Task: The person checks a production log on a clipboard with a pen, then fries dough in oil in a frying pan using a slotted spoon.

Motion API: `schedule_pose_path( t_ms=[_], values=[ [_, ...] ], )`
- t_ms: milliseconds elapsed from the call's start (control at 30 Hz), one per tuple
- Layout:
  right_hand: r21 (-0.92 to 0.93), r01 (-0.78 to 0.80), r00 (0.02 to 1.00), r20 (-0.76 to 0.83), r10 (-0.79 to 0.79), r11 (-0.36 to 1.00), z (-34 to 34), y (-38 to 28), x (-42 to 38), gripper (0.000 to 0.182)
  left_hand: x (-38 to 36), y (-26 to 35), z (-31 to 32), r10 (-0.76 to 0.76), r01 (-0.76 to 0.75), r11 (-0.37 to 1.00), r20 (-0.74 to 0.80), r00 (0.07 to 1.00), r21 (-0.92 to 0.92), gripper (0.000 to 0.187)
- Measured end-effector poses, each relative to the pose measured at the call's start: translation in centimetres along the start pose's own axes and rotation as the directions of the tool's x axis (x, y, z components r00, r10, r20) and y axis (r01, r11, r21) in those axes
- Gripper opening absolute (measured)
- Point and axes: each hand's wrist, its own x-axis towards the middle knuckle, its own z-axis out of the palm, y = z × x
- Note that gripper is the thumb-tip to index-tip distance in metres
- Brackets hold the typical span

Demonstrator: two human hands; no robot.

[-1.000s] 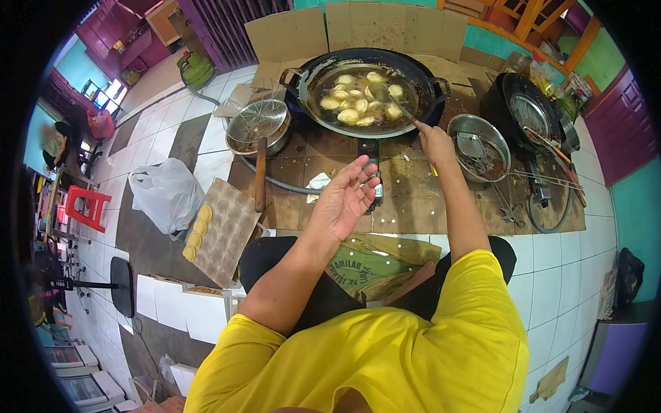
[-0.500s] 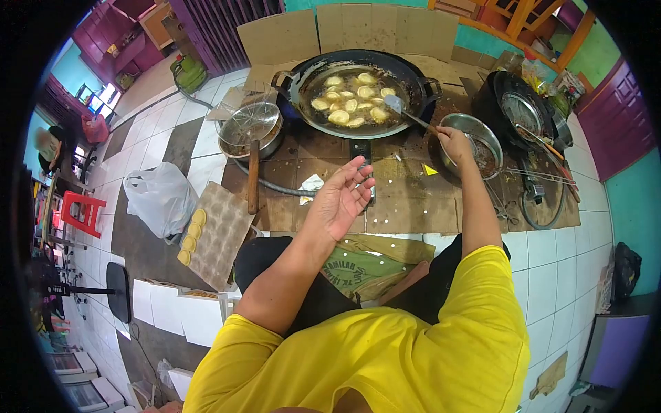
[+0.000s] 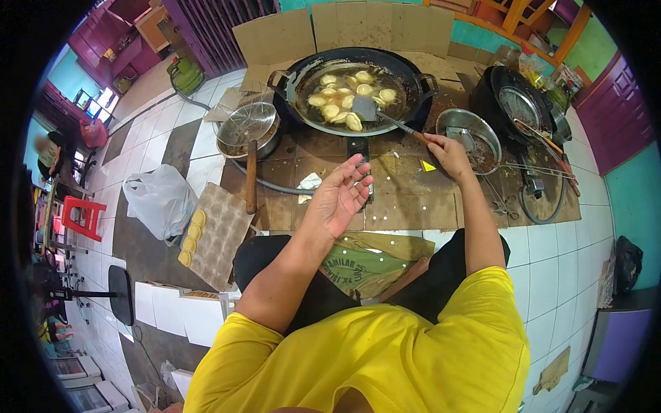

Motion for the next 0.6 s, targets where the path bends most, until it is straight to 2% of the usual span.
schedule_pose_path(
  t_ms=[33, 133, 233, 433, 600],
  values=[
    [-0.06, 0.056, 0.998, -0.017, -0.057, 0.997, 0.1, -0.9, -0.3, 0.031, 0.0, 0.0, 0.0, -0.001, 0.001, 1.0, -0.002, 1.0, 0.002, 0.032],
    [-0.118, 0.044, 0.999, 0.035, -0.04, 0.992, 0.0, -4.4, -1.1, 0.031, -0.1, 0.0, 0.1, -0.004, 0.004, 1.0, -0.002, 1.0, 0.001, 0.033],
    [-0.41, 0.248, 0.969, 0.095, -0.23, 0.877, 0.5, -5.9, -1.1, 0.032, 0.0, 0.0, -0.3, -0.002, 0.002, 1.0, 0.004, 1.0, -0.01, 0.034],
    [-0.498, 0.319, 0.945, 0.104, -0.31, 0.806, 1.7, -7.3, -1.8, 0.036, -0.1, 0.2, -0.4, 0.004, -0.004, 1.0, 0.003, 1.0, -0.021, 0.035],
    [-0.459, 0.195, 0.975, -0.009, -0.224, 0.867, 0.7, -6.3, -0.9, 0.033, -0.6, 0.5, -0.3, 0.001, -0.001, 1.0, -0.003, 1.0, -0.025, 0.034]
  ],
)
